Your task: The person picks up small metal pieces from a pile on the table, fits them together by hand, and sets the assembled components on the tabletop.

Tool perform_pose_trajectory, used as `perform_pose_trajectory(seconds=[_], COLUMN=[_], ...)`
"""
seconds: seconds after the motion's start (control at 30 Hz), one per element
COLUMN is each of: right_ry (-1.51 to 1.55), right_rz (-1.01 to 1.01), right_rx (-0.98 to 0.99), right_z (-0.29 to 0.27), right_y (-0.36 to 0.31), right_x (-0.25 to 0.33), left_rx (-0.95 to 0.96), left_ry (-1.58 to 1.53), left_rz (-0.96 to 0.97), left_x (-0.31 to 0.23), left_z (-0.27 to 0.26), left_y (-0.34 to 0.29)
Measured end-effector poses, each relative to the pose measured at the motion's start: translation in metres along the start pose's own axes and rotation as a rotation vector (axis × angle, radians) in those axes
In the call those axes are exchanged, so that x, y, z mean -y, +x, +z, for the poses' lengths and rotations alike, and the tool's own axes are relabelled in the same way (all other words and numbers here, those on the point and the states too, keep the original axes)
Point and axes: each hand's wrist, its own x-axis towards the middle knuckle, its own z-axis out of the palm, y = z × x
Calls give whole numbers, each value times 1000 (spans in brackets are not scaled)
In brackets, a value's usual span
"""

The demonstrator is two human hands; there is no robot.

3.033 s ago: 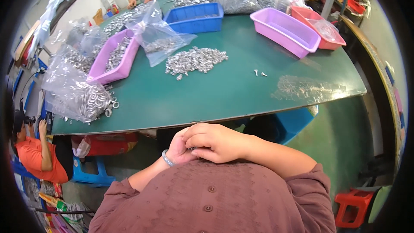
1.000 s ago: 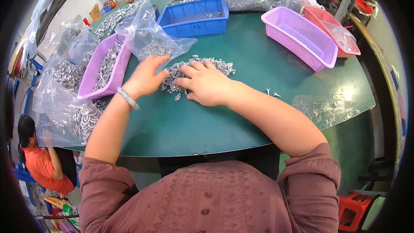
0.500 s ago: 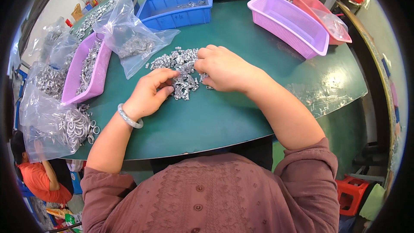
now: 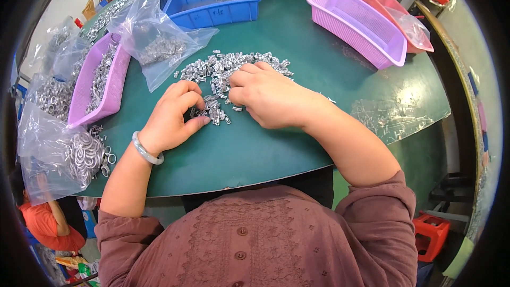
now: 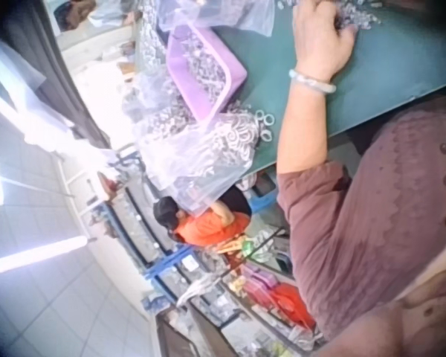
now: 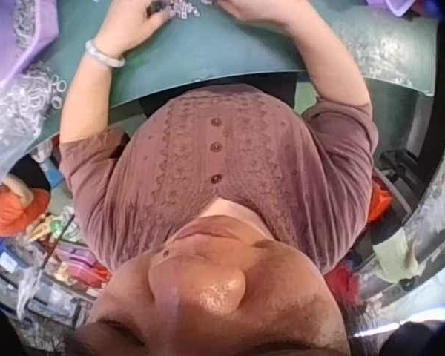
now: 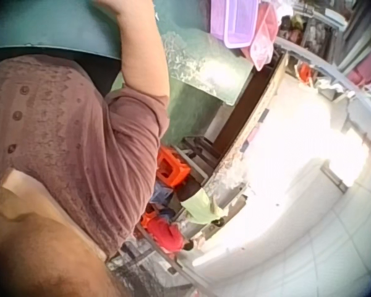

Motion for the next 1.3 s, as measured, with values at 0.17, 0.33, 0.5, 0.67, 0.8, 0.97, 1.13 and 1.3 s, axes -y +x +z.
perform_pose_trajectory(seconds=[0.17, 0.33, 0.5, 0.67, 0.8, 0.97, 1.13, 1.3], right_ry=[110, 136, 194, 196, 176, 205, 367, 398], right_rz=[-13, 6, 16, 11, -22, -2, 26, 16], right_rx=[-78, -72, -50, -90, -86, -85, -122, -124], right_z=[11, 13, 7, 8, 16, 17, 19, 21], right_y=[5, 5, 2, -2, 0, 1, 2, 3], right_x=[14, 14, 11, 6, 6, 5, 2, 4], left_rx=[-54, -52, -69, -58, -152, -124, -101, -130], left_ry=[-84, -43, -87, -100, 32, -30, -90, -138], left_rz=[73, 153, 194, 235, 181, 122, 141, 138], left_x=[-11, -12, -13, -15, -14, -17, -17, -16], left_z=[6, 9, 14, 16, 15, 15, 14, 18], left_y=[0, 0, 0, 0, 1, 0, 1, 1])
